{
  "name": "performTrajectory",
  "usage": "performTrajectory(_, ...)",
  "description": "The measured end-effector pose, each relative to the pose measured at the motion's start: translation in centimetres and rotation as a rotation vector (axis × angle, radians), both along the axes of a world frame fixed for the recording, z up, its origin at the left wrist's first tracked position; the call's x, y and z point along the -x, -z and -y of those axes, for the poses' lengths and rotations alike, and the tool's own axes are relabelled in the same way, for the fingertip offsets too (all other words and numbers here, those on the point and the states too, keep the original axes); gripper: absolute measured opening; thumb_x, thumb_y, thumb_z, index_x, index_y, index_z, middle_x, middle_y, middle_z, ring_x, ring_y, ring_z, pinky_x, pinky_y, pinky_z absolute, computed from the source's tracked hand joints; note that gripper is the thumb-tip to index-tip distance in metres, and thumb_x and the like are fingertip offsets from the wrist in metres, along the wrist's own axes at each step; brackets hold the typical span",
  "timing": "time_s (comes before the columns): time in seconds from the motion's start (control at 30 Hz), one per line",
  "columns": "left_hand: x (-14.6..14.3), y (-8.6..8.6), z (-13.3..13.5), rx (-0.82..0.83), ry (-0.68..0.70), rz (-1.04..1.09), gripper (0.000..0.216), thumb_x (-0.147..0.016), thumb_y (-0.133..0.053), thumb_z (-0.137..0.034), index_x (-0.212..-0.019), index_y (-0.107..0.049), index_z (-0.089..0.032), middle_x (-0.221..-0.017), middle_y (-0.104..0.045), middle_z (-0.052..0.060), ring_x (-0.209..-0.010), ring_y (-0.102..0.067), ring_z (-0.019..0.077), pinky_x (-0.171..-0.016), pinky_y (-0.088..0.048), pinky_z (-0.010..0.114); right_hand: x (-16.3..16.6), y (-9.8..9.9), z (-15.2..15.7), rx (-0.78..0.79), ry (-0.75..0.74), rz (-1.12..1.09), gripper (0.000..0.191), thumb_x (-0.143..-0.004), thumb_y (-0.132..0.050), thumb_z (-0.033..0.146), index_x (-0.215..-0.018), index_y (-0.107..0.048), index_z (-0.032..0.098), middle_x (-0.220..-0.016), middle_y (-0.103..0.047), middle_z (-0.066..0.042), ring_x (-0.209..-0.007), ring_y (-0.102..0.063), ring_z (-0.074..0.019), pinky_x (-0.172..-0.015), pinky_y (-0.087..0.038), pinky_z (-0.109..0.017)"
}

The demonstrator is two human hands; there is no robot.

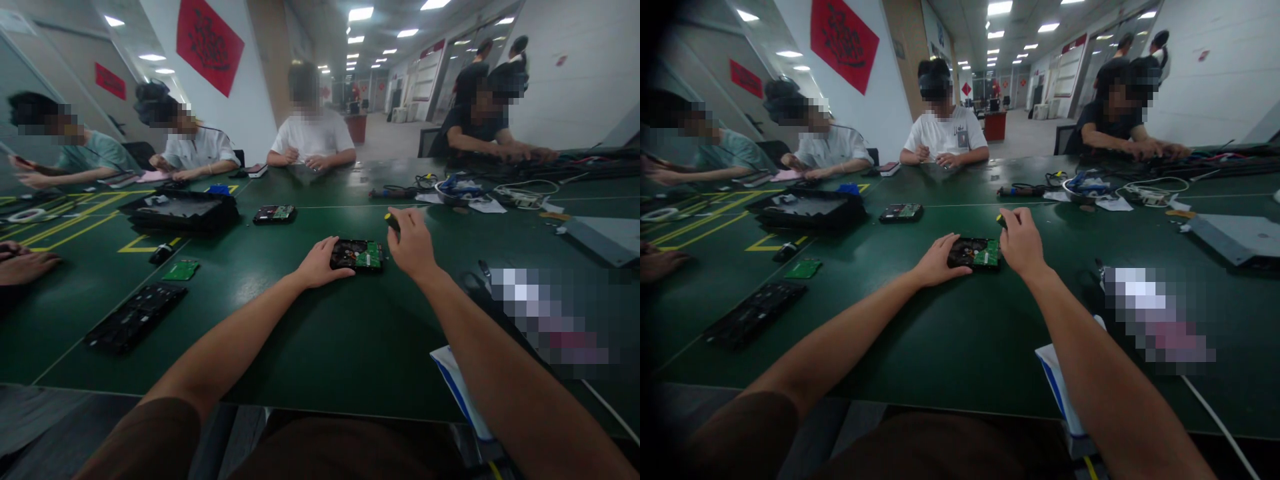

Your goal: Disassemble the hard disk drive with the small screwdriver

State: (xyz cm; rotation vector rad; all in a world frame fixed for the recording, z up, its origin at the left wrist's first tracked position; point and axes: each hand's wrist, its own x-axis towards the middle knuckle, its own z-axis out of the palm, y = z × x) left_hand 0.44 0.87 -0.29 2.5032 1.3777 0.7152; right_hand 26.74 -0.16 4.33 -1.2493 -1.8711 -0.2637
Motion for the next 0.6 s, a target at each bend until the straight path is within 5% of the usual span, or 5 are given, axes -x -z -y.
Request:
performTrajectory(0.23,0.9,-0.1,-0.6,0.086,0.038,0.088,0.111,-0.070,-0.078,-0.077,-0.155,-0.041,-0.017,-0.150,-0.047,0.018,-0.143,-0.046,0.0355,-0.122,-0.039,0.049,-0.6,-0.2,0.0,-0.133,0.047,-0.184,0.054,-0.096,-0.054,0.024,-0.149,-0.045,0.024,-0.133,-0.056,-0.017,-0.123,-0.057,-0.0339,-0.102,-0.053,-0.057)
performTrajectory(0.6,0.4,-0.3,0.5,0.054,-0.061,0.035,0.112,-0.065,-0.075,-0.084,-0.149,-0.046,-0.017,-0.139,-0.049,0.018,-0.136,-0.046,0.0396,-0.117,-0.041,0.056,-1.6,0.9,-0.6,0.054,0.123,-0.185,0.067,-0.088,-0.054,0.015,-0.153,-0.042,0.022,-0.136,-0.060,-0.018,-0.112,-0.065,-0.0335,-0.097,-0.055,-0.056)
